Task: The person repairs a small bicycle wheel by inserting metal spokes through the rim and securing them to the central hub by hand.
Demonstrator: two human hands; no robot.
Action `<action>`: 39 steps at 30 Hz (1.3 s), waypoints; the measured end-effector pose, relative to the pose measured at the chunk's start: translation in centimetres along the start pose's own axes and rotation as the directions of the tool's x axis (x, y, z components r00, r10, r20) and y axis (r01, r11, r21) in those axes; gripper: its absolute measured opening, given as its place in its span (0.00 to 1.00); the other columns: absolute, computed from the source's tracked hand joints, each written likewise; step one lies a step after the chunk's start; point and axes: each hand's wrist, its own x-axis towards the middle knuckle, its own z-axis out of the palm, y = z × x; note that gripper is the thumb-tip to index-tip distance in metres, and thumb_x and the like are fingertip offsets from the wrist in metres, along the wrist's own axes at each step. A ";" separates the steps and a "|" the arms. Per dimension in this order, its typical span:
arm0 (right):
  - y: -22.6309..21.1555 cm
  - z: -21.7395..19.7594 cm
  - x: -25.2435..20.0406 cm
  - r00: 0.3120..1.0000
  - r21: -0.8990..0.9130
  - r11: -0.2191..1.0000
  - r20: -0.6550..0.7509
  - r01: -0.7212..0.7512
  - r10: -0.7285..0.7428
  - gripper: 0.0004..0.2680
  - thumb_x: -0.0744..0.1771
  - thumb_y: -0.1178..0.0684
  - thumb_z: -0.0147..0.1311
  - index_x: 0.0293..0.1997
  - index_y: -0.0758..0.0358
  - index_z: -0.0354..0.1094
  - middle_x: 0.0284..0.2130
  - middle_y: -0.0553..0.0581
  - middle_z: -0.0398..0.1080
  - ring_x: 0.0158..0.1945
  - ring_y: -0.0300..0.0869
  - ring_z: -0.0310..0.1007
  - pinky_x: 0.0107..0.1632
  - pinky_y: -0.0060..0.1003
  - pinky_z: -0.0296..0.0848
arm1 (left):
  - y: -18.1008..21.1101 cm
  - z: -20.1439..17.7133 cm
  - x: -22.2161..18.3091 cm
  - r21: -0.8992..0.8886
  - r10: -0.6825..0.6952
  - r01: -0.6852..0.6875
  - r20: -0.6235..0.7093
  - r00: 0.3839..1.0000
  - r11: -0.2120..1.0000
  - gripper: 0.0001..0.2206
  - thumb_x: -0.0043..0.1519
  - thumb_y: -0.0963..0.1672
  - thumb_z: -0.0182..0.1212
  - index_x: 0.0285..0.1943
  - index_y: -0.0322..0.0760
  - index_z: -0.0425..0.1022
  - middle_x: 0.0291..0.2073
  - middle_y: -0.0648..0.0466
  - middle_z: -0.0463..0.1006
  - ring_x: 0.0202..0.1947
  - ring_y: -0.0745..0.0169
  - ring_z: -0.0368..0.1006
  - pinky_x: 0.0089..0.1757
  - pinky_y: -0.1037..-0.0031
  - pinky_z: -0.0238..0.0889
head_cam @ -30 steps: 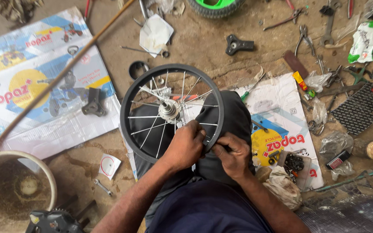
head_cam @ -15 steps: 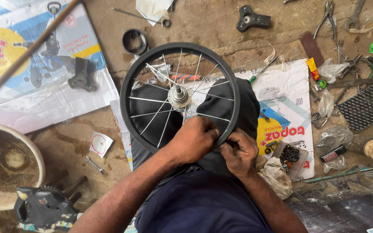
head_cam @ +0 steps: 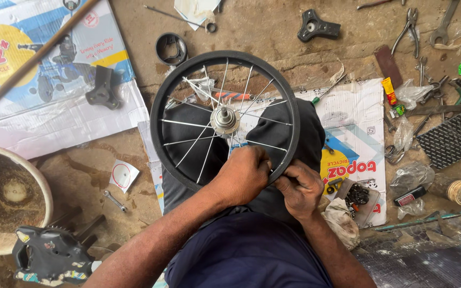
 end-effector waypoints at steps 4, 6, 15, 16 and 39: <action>0.2 0.5 0.0 0.978 0.282 0.940 -0.032 -0.191 0.208 0.06 0.66 0.59 0.65 0.42 0.69 0.72 0.33 0.53 0.74 0.33 0.33 0.73 0.36 0.30 0.73 | 0.4 -0.7 -0.5 -0.010 0.049 -0.048 0.012 0.999 0.999 0.09 0.61 0.43 0.55 0.39 0.28 0.77 0.29 0.39 0.81 0.34 0.43 0.81 0.38 0.58 0.71; 0.0 1.1 -0.2 0.976 0.182 0.967 -0.092 -0.177 0.196 0.05 0.67 0.59 0.64 0.42 0.68 0.73 0.33 0.53 0.73 0.32 0.34 0.71 0.34 0.29 0.70 | 0.5 -0.9 -0.4 0.020 0.049 -0.050 0.029 0.998 0.999 0.09 0.62 0.43 0.55 0.38 0.28 0.76 0.28 0.39 0.81 0.34 0.43 0.80 0.37 0.58 0.71; -0.9 3.5 -0.4 0.946 -0.378 0.914 -0.219 0.145 -0.240 0.04 0.66 0.62 0.57 0.43 0.67 0.69 0.29 0.53 0.68 0.28 0.36 0.66 0.29 0.32 0.64 | -3.1 1.4 1.0 0.539 0.475 -0.444 0.091 0.875 0.715 0.07 0.59 0.42 0.55 0.35 0.27 0.72 0.31 0.36 0.75 0.30 0.37 0.75 0.31 0.53 0.68; -0.8 3.5 -0.3 0.943 -0.361 0.920 -0.228 0.150 -0.243 0.04 0.66 0.62 0.57 0.42 0.66 0.69 0.29 0.53 0.68 0.27 0.36 0.66 0.29 0.31 0.64 | -3.2 1.3 1.0 0.462 0.417 -0.387 0.040 0.908 0.798 0.09 0.62 0.42 0.54 0.34 0.27 0.72 0.30 0.37 0.75 0.31 0.36 0.75 0.32 0.53 0.67; 0.9 4.2 -0.7 0.950 -0.378 0.913 -0.197 0.155 -0.243 0.04 0.67 0.66 0.57 0.42 0.67 0.68 0.29 0.53 0.68 0.26 0.36 0.69 0.28 0.31 0.66 | -0.2 -1.0 -0.5 -0.054 0.007 -0.006 0.020 1.000 0.999 0.09 0.64 0.43 0.51 0.39 0.29 0.73 0.25 0.43 0.80 0.27 0.50 0.82 0.32 0.65 0.73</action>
